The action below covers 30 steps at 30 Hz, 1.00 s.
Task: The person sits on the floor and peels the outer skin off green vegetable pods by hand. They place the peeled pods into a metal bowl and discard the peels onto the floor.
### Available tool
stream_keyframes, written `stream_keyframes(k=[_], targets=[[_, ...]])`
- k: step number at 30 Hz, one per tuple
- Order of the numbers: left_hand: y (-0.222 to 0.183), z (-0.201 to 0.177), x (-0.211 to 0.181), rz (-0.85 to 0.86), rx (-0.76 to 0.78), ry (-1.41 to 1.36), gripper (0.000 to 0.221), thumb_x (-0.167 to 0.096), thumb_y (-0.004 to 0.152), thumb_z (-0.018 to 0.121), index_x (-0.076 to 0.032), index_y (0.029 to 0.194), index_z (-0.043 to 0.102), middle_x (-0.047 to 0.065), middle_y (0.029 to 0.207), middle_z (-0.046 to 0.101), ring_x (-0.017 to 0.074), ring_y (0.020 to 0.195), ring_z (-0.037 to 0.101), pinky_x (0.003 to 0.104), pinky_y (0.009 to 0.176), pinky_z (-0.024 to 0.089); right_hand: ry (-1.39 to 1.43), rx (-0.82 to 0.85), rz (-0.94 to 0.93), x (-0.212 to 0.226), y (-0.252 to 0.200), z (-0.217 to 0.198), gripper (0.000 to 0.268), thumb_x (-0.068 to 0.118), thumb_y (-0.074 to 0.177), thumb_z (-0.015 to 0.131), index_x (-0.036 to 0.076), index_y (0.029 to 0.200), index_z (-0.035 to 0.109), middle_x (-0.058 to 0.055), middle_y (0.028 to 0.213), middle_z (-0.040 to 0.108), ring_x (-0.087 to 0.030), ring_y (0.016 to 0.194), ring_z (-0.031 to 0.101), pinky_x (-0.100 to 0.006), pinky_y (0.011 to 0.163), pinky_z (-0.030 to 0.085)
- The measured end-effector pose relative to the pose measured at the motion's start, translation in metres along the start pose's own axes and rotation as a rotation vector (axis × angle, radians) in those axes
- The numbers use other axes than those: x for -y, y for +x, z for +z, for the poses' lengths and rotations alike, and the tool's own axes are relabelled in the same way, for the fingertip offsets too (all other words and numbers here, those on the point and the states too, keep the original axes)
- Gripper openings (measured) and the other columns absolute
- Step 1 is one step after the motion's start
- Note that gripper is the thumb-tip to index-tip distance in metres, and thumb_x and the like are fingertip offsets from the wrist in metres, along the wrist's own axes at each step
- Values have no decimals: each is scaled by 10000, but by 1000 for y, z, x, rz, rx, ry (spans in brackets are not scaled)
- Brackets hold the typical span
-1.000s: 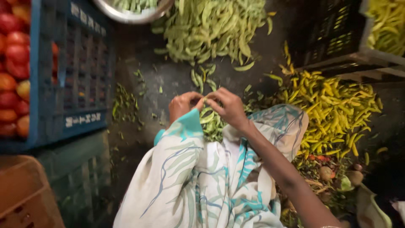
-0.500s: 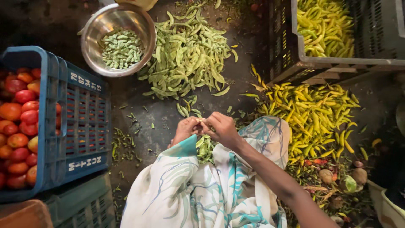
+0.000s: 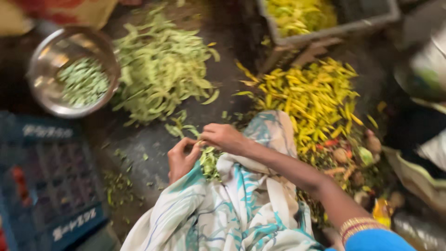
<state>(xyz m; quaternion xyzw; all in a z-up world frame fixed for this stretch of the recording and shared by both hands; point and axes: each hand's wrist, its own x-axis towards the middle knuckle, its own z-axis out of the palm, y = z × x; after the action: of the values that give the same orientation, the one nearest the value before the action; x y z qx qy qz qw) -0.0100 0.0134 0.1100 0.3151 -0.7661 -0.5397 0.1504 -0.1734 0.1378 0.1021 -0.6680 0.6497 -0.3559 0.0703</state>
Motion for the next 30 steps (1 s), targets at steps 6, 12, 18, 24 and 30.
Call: stream_keyframes(k=[6, 12, 18, 24, 30], targets=[[2, 1, 20, 156, -46, 203, 147, -137, 844, 772, -6, 905, 748, 99, 767, 750, 127, 691, 731, 307, 654, 566, -191, 88, -87, -2, -1, 12, 183, 225, 873, 676, 77, 933, 588, -72, 921, 576, -264, 894, 626, -396, 741, 532], [23, 4, 86, -246, 139, -523, 89, -59, 930, 634, -1, 882, 681, 61, 729, 699, 101, 590, 628, 253, 545, 512, -250, 23, -231, 9, 5, 8, 159, 177, 865, 658, 74, 979, 614, -59, 937, 591, -237, 897, 631, -378, 749, 528], [13, 15, 119, -217, 121, -613, 48, -62, 953, 665, -14, 951, 669, 42, 786, 682, 79, 635, 574, 230, 551, 466, 412, -548, 379, 26, 17, -22, 188, 206, 901, 790, 55, 992, 724, -37, 893, 677, -131, 786, 662, -249, 686, 524], [0, 9, 87, 40, 21, -271, 409, -124, 901, 734, -27, 1292, 665, -41, 1150, 606, 69, 833, 572, 229, 706, 504, 868, -103, 565, -9, 1, -36, 257, 253, 987, 699, 50, 1122, 780, 18, 1015, 770, -72, 929, 665, -237, 779, 513], [21, 11, 89, -124, 184, -590, 334, -153, 987, 695, 36, 1262, 704, 45, 1093, 751, 86, 966, 672, 231, 876, 525, 984, -128, 746, -8, -16, 47, 274, 229, 978, 695, 22, 1144, 765, -22, 975, 713, -127, 860, 565, -297, 757, 444]])
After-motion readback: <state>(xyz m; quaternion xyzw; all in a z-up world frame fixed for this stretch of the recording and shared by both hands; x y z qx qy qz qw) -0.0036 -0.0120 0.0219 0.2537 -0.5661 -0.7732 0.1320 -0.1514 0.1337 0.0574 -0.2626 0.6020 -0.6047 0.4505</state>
